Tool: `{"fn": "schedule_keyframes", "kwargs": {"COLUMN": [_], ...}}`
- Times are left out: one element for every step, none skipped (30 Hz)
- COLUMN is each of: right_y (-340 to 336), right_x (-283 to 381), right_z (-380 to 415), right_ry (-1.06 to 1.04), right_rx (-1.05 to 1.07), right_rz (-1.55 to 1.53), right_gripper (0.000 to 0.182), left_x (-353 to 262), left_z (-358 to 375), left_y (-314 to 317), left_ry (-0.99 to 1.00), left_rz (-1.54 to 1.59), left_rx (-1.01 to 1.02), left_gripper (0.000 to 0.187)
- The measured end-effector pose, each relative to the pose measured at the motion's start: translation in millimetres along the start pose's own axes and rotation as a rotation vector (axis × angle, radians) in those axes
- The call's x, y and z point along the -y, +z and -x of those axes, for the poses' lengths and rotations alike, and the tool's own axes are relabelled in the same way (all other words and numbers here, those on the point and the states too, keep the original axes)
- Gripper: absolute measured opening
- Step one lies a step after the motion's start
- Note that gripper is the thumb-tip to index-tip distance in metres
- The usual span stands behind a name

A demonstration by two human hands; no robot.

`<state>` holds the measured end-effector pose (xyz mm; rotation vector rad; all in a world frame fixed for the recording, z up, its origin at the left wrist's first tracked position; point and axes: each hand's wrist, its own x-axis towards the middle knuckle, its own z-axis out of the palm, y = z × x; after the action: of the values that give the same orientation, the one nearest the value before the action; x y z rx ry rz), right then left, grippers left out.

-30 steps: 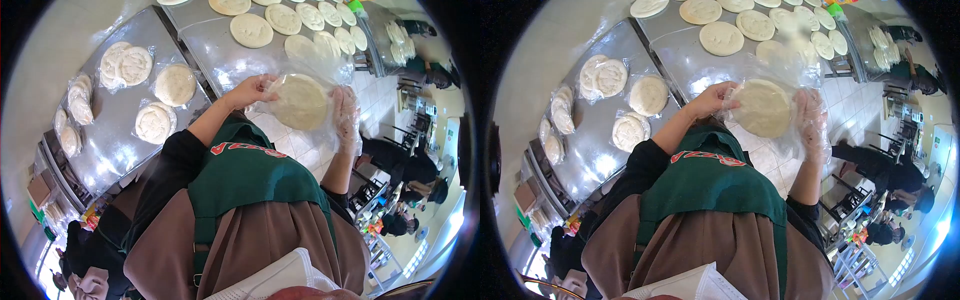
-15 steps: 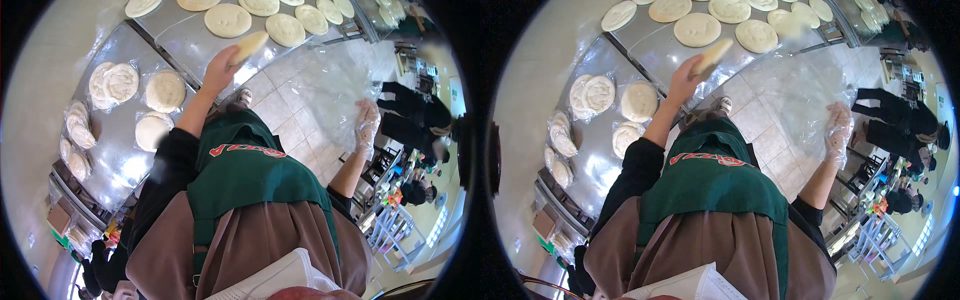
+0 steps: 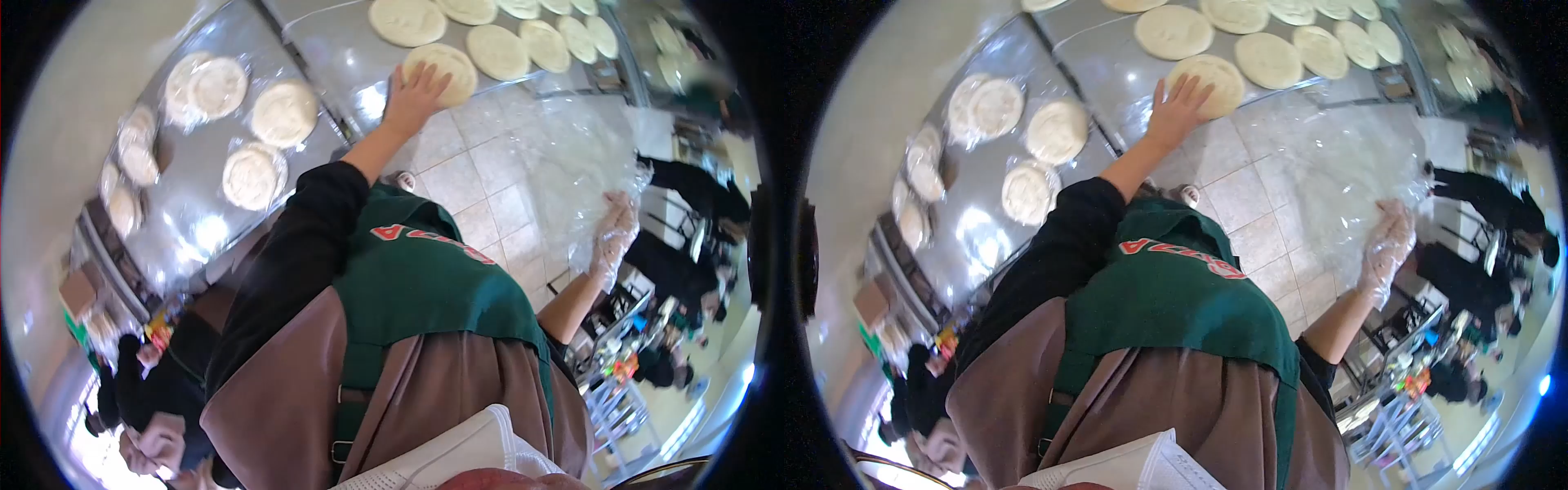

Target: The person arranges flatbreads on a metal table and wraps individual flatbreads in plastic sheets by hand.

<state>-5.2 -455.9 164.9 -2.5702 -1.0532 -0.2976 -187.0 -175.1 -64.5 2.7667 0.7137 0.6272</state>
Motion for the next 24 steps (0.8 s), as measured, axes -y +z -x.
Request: {"fn": "schedule_keyframes", "kwargs": {"right_y": [2, 4, 5, 8, 8, 8, 8, 6, 6, 7, 7, 6, 5, 3, 1, 1, 0, -1, -1, -2, -2, -2, -3, -5], "right_x": [-1, -3, -6, -10, -12, -13, -12, -7, -9, -10, -9, -5, 0, 3, 1, 0, 0, 2, 7, 12, 16, 21, 26, 36], "right_z": [0, -2, -3, -4, -7, -10, -12, -14, -17, -19, -20, -19, -18, -18, -19, -20, -20, -19, -17, -16, -16, -15, -12, -10], "right_ry": [0.006, 0.013, 0.022, 0.06, 0.035, 0.037, 0.038, -0.005, -0.038, -0.044, -0.047, -0.064, -0.042, -0.018, -0.027, -0.011, 0.009, 0.01, 0.06, 0.11, 0.115, 0.142, 0.171, 0.182], "right_rx": [-0.013, -0.002, 0.01, 0.011, 0.019, 0.02, 0.015, 0.006, 0.011, 0.026, 0.045, 0.052, 0.053, 0.055, 0.054, 0.066, 0.076, 0.071, 0.078, 0.081, 0.07, 0.093, 0.122, 0.116], "right_rz": [-0.008, -0.039, -0.065, -0.095, -0.116, -0.113, -0.111, -0.107, -0.077, -0.098, -0.112, -0.121, -0.115, -0.104, -0.103, -0.139, -0.176, -0.173, -0.222, -0.272, -0.27, -0.324, -0.374, -0.369], "right_gripper": [0.036, 0.036, 0.036, 0.037, 0.037, 0.037, 0.037, 0.039, 0.039, 0.04, 0.04, 0.04, 0.04, 0.04, 0.04, 0.041, 0.041, 0.041, 0.041, 0.041, 0.041, 0.04, 0.04, 0.04], "left_x": [-5, -5, -7, -9, -11, -13, -13, -16, -19, -19, -17, -18, -18, -11, 7, 29, 57, 85, 104, 128, 148, 174, 194, 202], "left_z": [0, 1, 3, 4, 5, 7, 6, 4, 3, 3, 4, 3, 3, 8, 13, 19, 32, 50, 63, 81, 97, 116, 132, 140], "left_y": [-6, -9, -12, -12, -10, -5, 0, 2, 4, 3, 0, -5, -8, -10, -12, -14, -7, -6, -22, -30, -36, -27, -19, -25], "left_ry": [-0.086, -0.12, -0.177, -0.232, -0.256, -0.289, -0.32, -0.339, -0.348, -0.357, -0.375, -0.376, -0.373, -0.384, -0.446, -0.503, -0.613, -0.723, -0.948, -1.033, -1.118, -1.172, -1.221, -1.209], "left_rz": [-0.019, -0.049, -0.051, -0.049, -0.07, -0.043, -0.016, -0.037, -0.018, 0.001, -0.015, 0.006, 0.029, 0.027, 0.018, 0.01, -0.041, -0.091, -0.017, -0.034, -0.108, -0.308, -0.51, -0.504], "left_rx": [-0.064, -0.061, -0.036, -0.014, -0.023, 0.021, 0.059, 0.043, 0.011, -0.019, -0.028, -0.144, -0.263, -0.269, -0.296, -0.324, -0.383, -0.438, -0.329, -0.253, -0.223, -0.236, -0.243, -0.239], "left_gripper": [0.061, 0.061, 0.062, 0.063, 0.063, 0.064, 0.065, 0.065, 0.064, 0.063, 0.063, 0.062, 0.062, 0.062, 0.061, 0.06, 0.057, 0.054, 0.053, 0.06, 0.064, 0.065, 0.066, 0.066]}}
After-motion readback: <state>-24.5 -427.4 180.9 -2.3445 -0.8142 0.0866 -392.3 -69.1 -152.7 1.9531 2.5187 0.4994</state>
